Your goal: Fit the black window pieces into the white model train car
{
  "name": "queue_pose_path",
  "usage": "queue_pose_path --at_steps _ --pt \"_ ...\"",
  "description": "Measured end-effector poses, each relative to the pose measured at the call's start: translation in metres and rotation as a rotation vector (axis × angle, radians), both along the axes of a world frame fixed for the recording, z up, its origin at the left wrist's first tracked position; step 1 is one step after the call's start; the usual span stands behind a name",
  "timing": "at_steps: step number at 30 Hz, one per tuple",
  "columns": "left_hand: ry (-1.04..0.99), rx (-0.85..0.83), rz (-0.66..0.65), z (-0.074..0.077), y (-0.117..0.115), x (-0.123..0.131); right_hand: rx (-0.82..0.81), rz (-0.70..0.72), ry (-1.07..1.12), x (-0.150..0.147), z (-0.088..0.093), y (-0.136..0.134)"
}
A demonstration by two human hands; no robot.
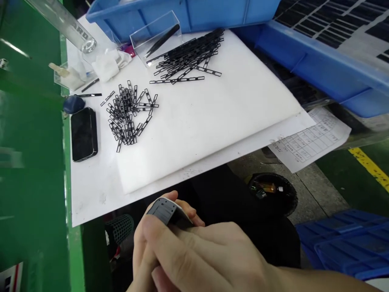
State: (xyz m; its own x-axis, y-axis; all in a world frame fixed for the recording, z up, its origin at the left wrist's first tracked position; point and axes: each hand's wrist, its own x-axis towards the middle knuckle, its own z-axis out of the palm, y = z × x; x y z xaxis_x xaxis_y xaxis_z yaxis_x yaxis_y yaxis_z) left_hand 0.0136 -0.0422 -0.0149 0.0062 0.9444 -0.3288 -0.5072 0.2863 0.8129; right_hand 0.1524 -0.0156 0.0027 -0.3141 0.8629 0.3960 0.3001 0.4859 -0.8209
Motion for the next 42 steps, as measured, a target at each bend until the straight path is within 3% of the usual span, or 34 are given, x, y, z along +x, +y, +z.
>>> queue_pose_path --at_steps 3,7,10,14,21,27,29,34,37,42 --pt "0.054 0.034 -0.007 -0.019 0.004 -0.004 -0.073 -0.092 -0.052 -0.005 -0.002 0.008" --pt "0.176 0.033 0.032 -0.035 0.009 -0.01 -0.196 0.051 0.11 -0.001 -0.007 0.029" --pt "0.214 0.076 -0.033 -0.033 0.01 -0.014 -0.435 0.161 0.253 0.01 -0.012 0.043" --pt "0.375 0.084 -0.214 -0.024 0.01 -0.016 -0.639 0.062 0.444 0.019 -0.015 0.053" --pt "0.6 0.168 -0.226 -0.004 0.021 -0.013 -0.652 0.058 0.544 0.018 0.001 0.062" --pt "0.434 0.124 -0.344 0.01 0.02 -0.021 -0.524 -0.044 0.572 0.023 0.0 0.085" --pt "0.477 0.098 -0.328 0.012 0.018 -0.022 -0.523 -0.077 0.583 0.021 0.0 0.09" --pt "0.481 0.096 -0.249 0.015 0.012 -0.021 -0.62 0.004 0.569 0.013 0.009 0.086" --pt "0.518 0.141 -0.236 0.016 0.01 -0.023 -0.614 -0.038 0.581 0.011 0.012 0.082" --pt "0.506 0.112 -0.307 0.016 0.012 -0.026 -0.557 -0.103 0.559 0.008 0.008 0.085"
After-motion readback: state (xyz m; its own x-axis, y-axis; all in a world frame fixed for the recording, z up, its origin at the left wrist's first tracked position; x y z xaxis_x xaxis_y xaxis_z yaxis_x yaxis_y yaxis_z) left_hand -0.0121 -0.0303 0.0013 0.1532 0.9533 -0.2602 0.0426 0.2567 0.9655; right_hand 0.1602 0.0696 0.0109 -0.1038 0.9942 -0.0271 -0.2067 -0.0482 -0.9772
